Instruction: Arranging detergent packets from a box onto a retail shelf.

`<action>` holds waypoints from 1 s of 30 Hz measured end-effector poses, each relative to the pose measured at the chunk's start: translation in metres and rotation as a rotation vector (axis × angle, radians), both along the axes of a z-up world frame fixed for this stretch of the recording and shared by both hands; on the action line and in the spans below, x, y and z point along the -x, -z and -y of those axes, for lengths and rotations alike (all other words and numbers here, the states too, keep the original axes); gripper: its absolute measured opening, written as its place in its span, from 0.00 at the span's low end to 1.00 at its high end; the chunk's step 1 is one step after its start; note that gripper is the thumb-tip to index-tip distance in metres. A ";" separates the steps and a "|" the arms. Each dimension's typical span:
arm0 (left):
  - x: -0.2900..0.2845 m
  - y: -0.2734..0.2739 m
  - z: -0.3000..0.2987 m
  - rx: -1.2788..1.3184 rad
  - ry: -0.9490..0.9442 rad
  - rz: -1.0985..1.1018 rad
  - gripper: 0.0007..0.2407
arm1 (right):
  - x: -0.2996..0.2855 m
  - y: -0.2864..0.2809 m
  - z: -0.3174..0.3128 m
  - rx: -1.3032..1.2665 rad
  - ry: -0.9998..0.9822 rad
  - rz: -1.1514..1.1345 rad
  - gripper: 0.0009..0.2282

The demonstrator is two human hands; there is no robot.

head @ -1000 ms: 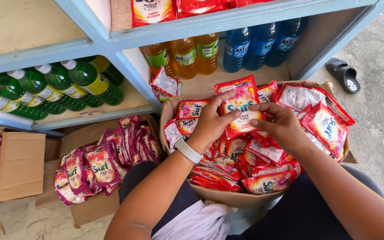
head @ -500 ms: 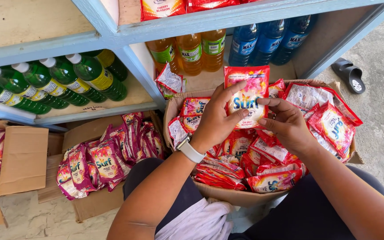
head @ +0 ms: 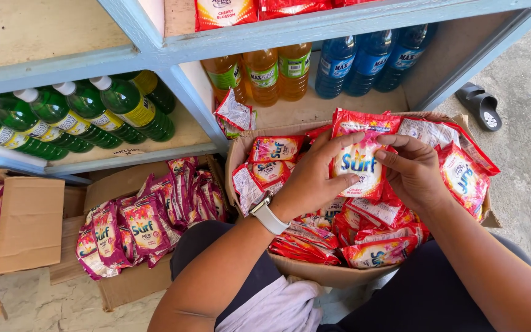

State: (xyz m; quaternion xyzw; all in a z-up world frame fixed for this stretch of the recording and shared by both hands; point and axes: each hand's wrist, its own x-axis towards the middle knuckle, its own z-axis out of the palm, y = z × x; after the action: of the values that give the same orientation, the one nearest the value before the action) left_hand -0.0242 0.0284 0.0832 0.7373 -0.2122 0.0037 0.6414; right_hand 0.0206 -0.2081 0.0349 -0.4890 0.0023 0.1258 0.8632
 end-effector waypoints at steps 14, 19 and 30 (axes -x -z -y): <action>-0.009 0.020 -0.005 -0.155 -0.163 0.058 0.27 | -0.016 0.026 -0.001 0.071 -0.204 0.024 0.16; -0.018 0.033 -0.007 -0.081 -0.191 0.063 0.25 | -0.007 0.003 -0.009 0.053 -0.307 -0.018 0.22; -0.021 0.014 -0.021 0.199 -0.021 0.048 0.25 | -0.027 -0.009 -0.004 0.155 -0.147 0.104 0.22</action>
State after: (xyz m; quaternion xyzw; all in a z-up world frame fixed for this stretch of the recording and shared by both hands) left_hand -0.0031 0.0493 0.0694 0.6717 -0.2185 0.0492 0.7062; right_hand 0.0473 -0.2045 0.0440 -0.5587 -0.0686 0.1630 0.8103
